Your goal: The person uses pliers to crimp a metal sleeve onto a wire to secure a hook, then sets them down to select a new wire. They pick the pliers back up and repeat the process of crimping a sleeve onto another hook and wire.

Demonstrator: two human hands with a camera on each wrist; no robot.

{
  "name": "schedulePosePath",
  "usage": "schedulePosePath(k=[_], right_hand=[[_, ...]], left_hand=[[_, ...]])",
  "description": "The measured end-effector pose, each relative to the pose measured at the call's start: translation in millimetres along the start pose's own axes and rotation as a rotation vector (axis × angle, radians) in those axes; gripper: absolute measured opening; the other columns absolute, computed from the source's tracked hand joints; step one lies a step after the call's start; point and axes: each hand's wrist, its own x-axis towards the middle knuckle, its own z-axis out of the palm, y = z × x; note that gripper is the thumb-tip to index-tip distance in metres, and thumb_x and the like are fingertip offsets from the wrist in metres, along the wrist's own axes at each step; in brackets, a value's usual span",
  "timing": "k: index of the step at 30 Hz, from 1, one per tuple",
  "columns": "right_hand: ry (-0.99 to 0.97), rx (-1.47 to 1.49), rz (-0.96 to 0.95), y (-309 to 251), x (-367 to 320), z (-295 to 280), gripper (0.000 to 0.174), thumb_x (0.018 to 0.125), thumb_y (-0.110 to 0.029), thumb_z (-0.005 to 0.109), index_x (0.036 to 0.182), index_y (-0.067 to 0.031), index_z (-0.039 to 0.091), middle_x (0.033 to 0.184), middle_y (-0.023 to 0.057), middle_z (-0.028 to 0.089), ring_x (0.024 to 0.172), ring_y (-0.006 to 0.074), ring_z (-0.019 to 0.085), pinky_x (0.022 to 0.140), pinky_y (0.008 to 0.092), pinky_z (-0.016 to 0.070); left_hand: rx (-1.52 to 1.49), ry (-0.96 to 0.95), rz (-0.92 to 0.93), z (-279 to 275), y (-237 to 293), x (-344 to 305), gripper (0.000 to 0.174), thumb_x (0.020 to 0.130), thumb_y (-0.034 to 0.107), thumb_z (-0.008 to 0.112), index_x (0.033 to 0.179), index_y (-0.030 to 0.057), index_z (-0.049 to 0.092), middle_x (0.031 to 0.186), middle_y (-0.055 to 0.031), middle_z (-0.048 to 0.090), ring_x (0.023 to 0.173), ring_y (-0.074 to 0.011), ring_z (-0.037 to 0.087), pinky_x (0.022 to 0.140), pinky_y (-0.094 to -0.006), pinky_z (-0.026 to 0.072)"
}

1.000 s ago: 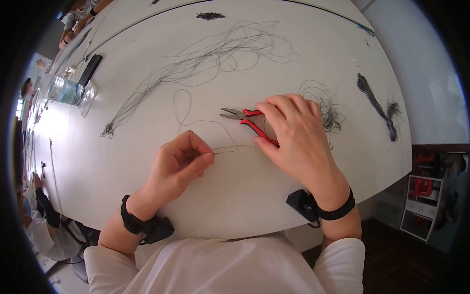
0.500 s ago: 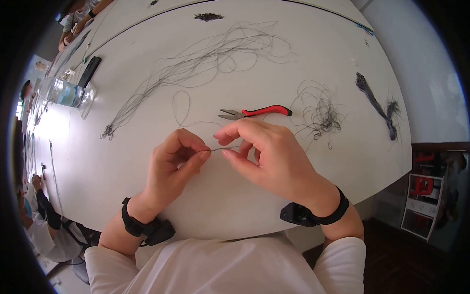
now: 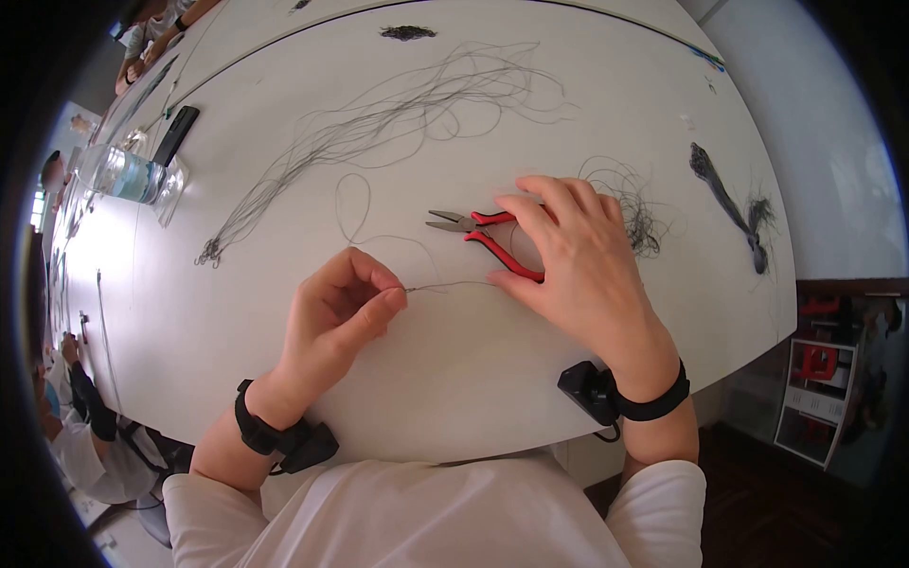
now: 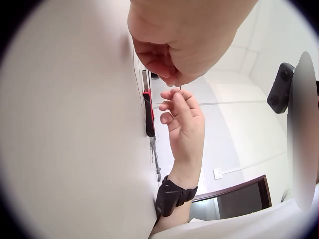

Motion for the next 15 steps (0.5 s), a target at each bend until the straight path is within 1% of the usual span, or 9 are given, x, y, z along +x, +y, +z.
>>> schedulePosePath(k=[1,2,4,6,8,9,11,12,15], right_hand=[[-0.019,0.019,-0.014,1.3,-0.6,0.5,0.049,0.075,-0.019,0.082,0.119,-0.0078,0.064,0.12,0.0059,0.059,0.112,0.025,0.054,0.096,0.0388,0.0429],[-0.039,0.039,-0.027,1.6,-0.7,0.8,0.048,0.075,-0.018,0.082,0.118,-0.0071,0.065,0.117,0.0062,0.06,0.109,0.0253,0.055,0.094,0.038,0.0448],[-0.055,0.038,-0.036,0.4,-0.1,0.8,0.045,0.075,-0.017,0.08,0.116,-0.0065,0.065,0.113,0.0066,0.059,0.105,0.0255,0.056,0.091,0.0375,0.0464],[-0.068,0.037,-0.047,-0.1,0.8,1.2,0.042,0.076,-0.016,0.079,0.115,-0.0059,0.066,0.11,0.007,0.059,0.102,0.0256,0.057,0.088,0.037,0.0481],[0.011,0.052,-0.097,1.4,2.1,1.8,0.037,0.076,-0.013,0.076,0.111,-0.0041,0.067,0.104,0.0078,0.058,0.093,0.026,0.058,0.082,0.0364,0.0508],[0.01,0.053,-0.103,0.9,3.1,0.7,0.037,0.076,-0.013,0.076,0.111,-0.0041,0.067,0.104,0.0078,0.058,0.093,0.026,0.058,0.082,0.0364,0.0508],[0.099,0.162,-0.08,-2.6,4.5,-4.6,0.035,0.077,-0.012,0.075,0.109,-0.0042,0.065,0.102,0.0081,0.057,0.09,0.0271,0.058,0.078,0.0374,0.051],[0.097,0.164,-0.089,-6.6,4.9,-7.3,0.035,0.077,-0.012,0.075,0.109,-0.0042,0.065,0.102,0.0081,0.057,0.09,0.0271,0.058,0.078,0.0374,0.051],[0.117,0.283,-0.182,-15.6,5.0,-7.4,0.037,0.076,-0.013,0.077,0.109,-0.0067,0.061,0.102,0.008,0.056,0.091,0.0275,0.058,0.075,0.0379,0.05]], left_hand=[[-0.083,-0.007,-0.033,0.2,1.4,-0.1,0.008,0.094,0.006,0.066,0.095,0.0039,0.058,0.088,-0.0015,0.063,0.069,-0.0052,0.054,0.062,-0.0214,0.0449],[-0.083,-0.005,-0.033,-0.4,3.6,-0.2,0.008,0.094,0.006,0.066,0.095,0.0039,0.058,0.088,-0.0015,0.063,0.069,-0.0052,0.054,0.062,-0.0214,0.0449],[-0.169,-0.02,-0.132,-2.2,8.1,0.1,0.007,0.094,0.01,0.063,0.093,0.0054,0.058,0.087,-0.0011,0.062,0.068,-0.0052,0.052,0.06,-0.0222,0.0418],[-0.184,-0.013,-0.152,-3.6,9.9,0.5,0.007,0.094,0.011,0.062,0.092,0.0059,0.057,0.085,-0.0011,0.061,0.067,-0.0054,0.051,0.059,-0.0224,0.0406],[-0.202,-0.003,-0.17,-5.4,12.4,1.1,0.008,0.094,0.012,0.061,0.091,0.0064,0.057,0.084,-0.001,0.061,0.067,-0.0057,0.05,0.059,-0.0226,0.0393],[-0.228,-0.007,-0.192,-6.4,14.1,1.3,0.009,0.094,0.013,0.061,0.091,0.0067,0.057,0.083,-0.0009,0.06,0.066,-0.0059,0.049,0.059,-0.0225,0.0389],[-0.26,-0.002,-0.213,-8.3,15.1,1.7,0.009,0.095,0.014,0.061,0.09,0.007,0.056,0.083,-0.0008,0.059,0.066,-0.0061,0.048,0.06,-0.0224,0.0386],[-0.272,-0.005,-0.227,-9.2,15.3,2.4,0.009,0.095,0.014,0.061,0.09,0.0072,0.056,0.082,-0.0007,0.059,0.065,-0.0064,0.048,0.06,-0.0225,0.0383],[-0.307,-0.002,-0.247,-11.7,15.6,3.8,0.01,0.095,0.013,0.06,0.089,0.0075,0.056,0.082,-0.0005,0.058,0.065,-0.0067,0.047,0.06,-0.0226,0.0377]])
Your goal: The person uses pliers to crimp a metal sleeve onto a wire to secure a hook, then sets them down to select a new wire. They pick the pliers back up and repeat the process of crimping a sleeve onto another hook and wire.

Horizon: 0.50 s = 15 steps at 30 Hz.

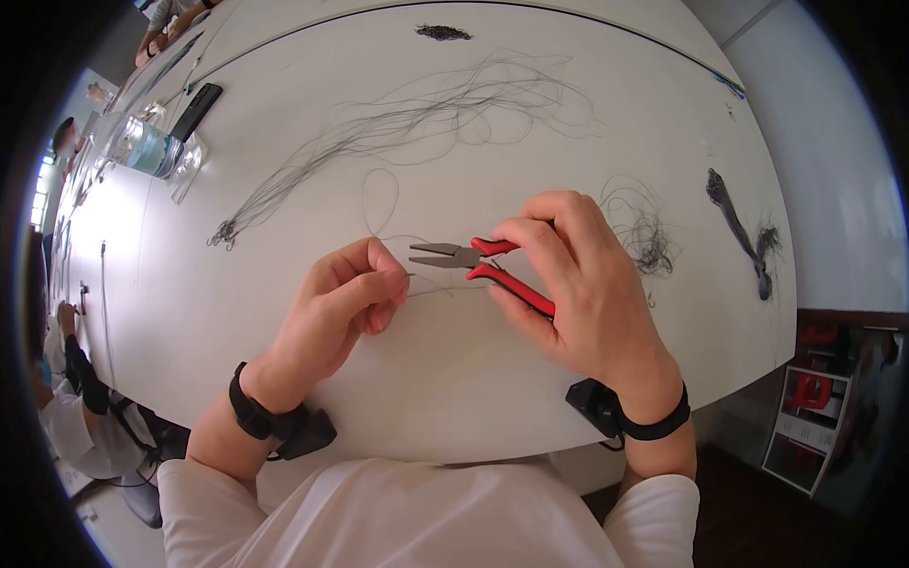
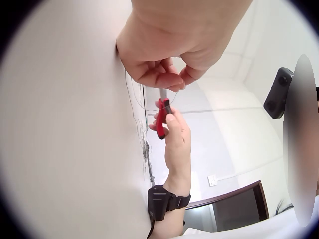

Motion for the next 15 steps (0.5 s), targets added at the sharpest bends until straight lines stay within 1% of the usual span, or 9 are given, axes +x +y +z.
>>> schedulePosePath(k=[1,3,7,9,12,15], right_hand=[[-0.002,0.002,-0.005,0.4,1.9,0.0,0.037,0.076,-0.013,0.077,0.109,-0.0067,0.061,0.102,0.008,0.056,0.091,0.0275,0.058,0.075,0.0379,0.05],[0.046,-0.122,-0.122,2.4,4.3,-1.9,0.038,0.074,-0.015,0.08,0.107,-0.0078,0.062,0.104,0.0073,0.057,0.091,0.0276,0.057,0.076,0.0385,0.0495],[0.08,-0.191,-0.162,5.3,2.6,-2.8,0.04,0.071,-0.019,0.082,0.105,-0.0095,0.064,0.103,0.0054,0.059,0.091,0.0265,0.057,0.075,0.0376,0.0475],[0.077,-0.201,-0.194,1.9,3.7,-3.2,0.04,0.069,-0.024,0.084,0.103,-0.0107,0.066,0.099,0.0035,0.059,0.091,0.0246,0.057,0.073,0.0358,0.045],[0.092,-0.242,-0.214,0.2,2.5,-0.9,0.041,0.069,-0.027,0.085,0.102,-0.0114,0.067,0.099,0.0024,0.06,0.091,0.0232,0.057,0.072,0.0349,0.0434],[0.094,-0.262,-0.213,-0.7,1.9,-0.1,0.04,0.07,-0.027,0.085,0.102,-0.0115,0.067,0.099,0.0017,0.06,0.09,0.0223,0.057,0.072,0.0345,0.0438]], left_hand=[[-0.021,-0.005,-0.009,-0.7,0.2,0.3,0.01,0.095,0.013,0.06,0.089,0.0075,0.056,0.082,-0.0005,0.058,0.065,-0.0068,0.047,0.059,-0.0226,0.0374],[-0.032,-0.006,-0.005,-1.2,-0.2,0.2,0.01,0.095,0.013,0.06,0.088,0.0076,0.056,0.082,-0.0005,0.058,0.065,-0.0067,0.047,0.059,-0.0225,0.0371],[-0.051,-0.019,-0.002,-1.9,-0.9,1.2,0.01,0.095,0.013,0.06,0.088,0.0078,0.056,0.082,-0.0005,0.059,0.065,-0.0064,0.047,0.059,-0.0222,0.0367],[-0.051,-0.014,-0.004,-1.5,-0.6,1.1,0.01,0.095,0.013,0.06,0.088,0.0078,0.056,0.081,-0.0004,0.059,0.065,-0.0063,0.047,0.059,-0.0221,0.0367],[-0.05,-0.008,-0.005,-1.1,-0.5,0.7,0.01,0.095,0.013,0.061,0.088,0.008,0.057,0.081,-0.0002,0.059,0.065,-0.0063,0.047,0.059,-0.0221,0.0367],[-0.049,-0.006,-0.005,-0.8,-0.8,0.8,0.01,0.095,0.014,0.061,0.087,0.0081,0.057,0.08,-0.0001,0.06,0.065,-0.0062,0.047,0.059,-0.0221,0.0367]])
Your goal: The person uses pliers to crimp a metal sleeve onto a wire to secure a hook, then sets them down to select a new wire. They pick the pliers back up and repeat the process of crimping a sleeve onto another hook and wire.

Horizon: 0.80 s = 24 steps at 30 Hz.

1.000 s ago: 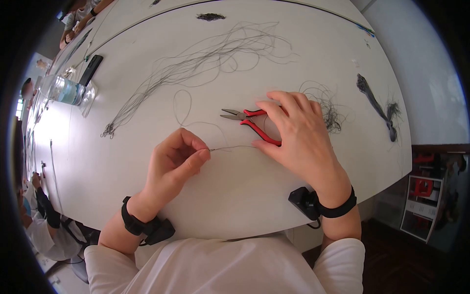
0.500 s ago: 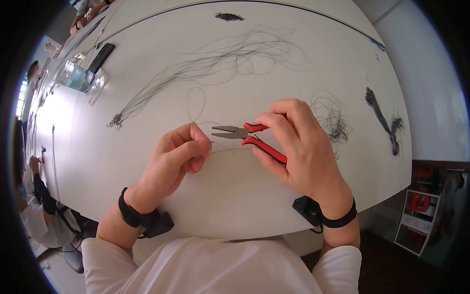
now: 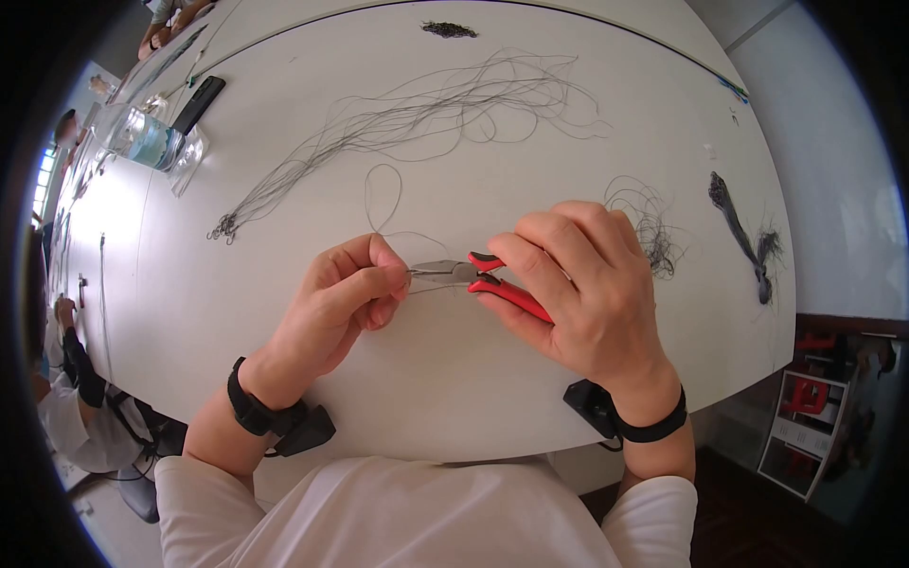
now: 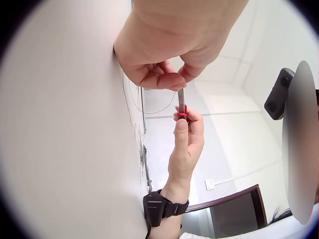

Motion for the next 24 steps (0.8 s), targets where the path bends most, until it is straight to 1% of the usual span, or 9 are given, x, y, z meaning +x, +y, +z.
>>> schedulePosePath(k=[9,24], right_hand=[[0.0,-0.027,-0.024,0.8,-0.9,0.1,0.039,0.07,-0.028,0.085,0.101,-0.011,0.068,0.097,0.0002,0.062,0.089,0.0198,0.057,0.072,0.0327,0.0438],[-0.006,-0.005,-0.012,0.2,-0.4,-0.9,0.04,0.069,-0.027,0.085,0.102,-0.0111,0.068,0.097,0.0,0.062,0.09,0.0197,0.057,0.073,0.0324,0.0443]], left_hand=[[0.009,-0.015,0.004,-1.2,-0.7,0.3,0.011,0.095,0.015,0.062,0.087,0.0084,0.057,0.081,-0.0001,0.06,0.065,-0.0059,0.047,0.059,-0.022,0.0369],[0.018,-0.016,0.01,-0.9,-1.0,0.3,0.011,0.096,0.015,0.061,0.089,0.0079,0.057,0.082,-0.0001,0.06,0.065,-0.0058,0.047,0.059,-0.0217,0.0376]])
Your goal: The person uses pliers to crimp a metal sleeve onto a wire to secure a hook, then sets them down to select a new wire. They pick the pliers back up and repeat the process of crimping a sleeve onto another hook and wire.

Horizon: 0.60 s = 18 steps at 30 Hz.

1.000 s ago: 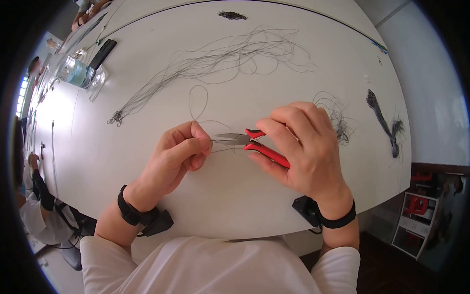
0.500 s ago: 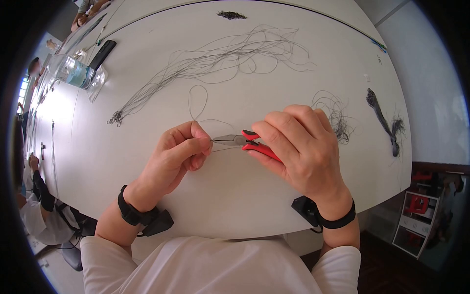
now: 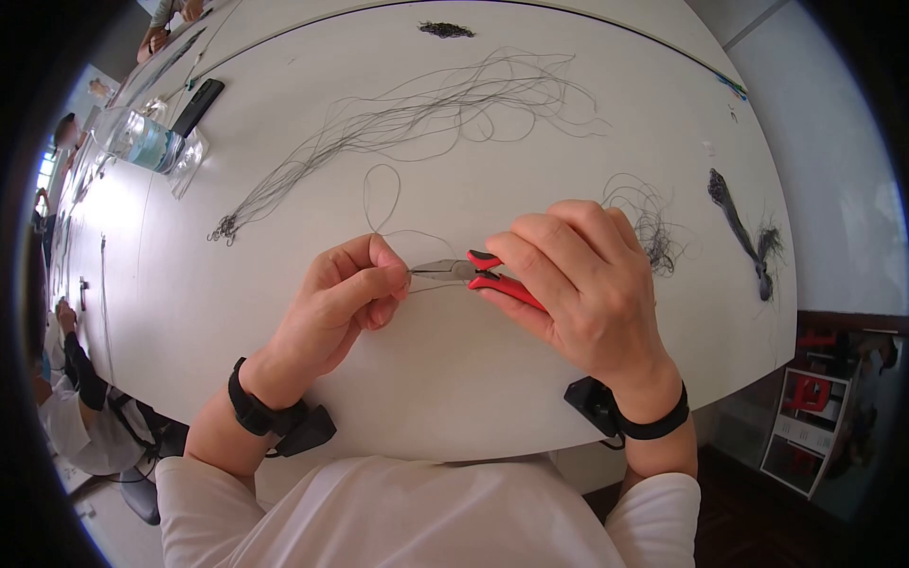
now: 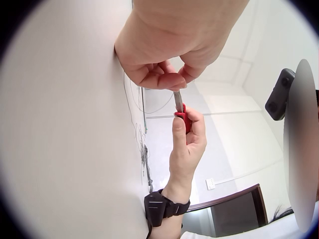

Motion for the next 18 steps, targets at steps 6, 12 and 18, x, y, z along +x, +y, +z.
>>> schedulePosePath(k=[6,12,18], right_hand=[[-0.006,-0.008,-0.004,-0.5,0.1,-1.0,0.04,0.068,-0.026,0.085,0.101,-0.0114,0.068,0.097,-0.0001,0.062,0.091,0.0196,0.057,0.073,0.0324,0.0437],[-0.001,0.008,0.011,-1.4,0.1,-0.1,0.038,0.069,-0.026,0.085,0.1,-0.0119,0.068,0.097,-0.0005,0.062,0.09,0.0196,0.057,0.074,0.0322,0.0432],[0.001,0.0,0.008,-1.3,0.4,-0.8,0.039,0.069,-0.026,0.085,0.101,-0.0122,0.068,0.097,-0.0009,0.062,0.09,0.0192,0.057,0.073,0.0322,0.043]], left_hand=[[0.012,-0.018,0.002,-1.0,-0.8,0.0,0.01,0.096,0.014,0.061,0.089,0.0077,0.057,0.082,0.0001,0.06,0.065,-0.0057,0.047,0.059,-0.0218,0.0376],[0.014,-0.006,-0.01,-0.5,1.0,0.1,0.01,0.096,0.014,0.061,0.089,0.008,0.057,0.082,0.0004,0.06,0.066,-0.0052,0.048,0.059,-0.0213,0.0379],[0.01,-0.009,-0.009,-1.2,0.0,0.2,0.011,0.096,0.015,0.062,0.09,0.0083,0.057,0.083,0.0006,0.06,0.066,-0.0049,0.048,0.059,-0.021,0.038]])
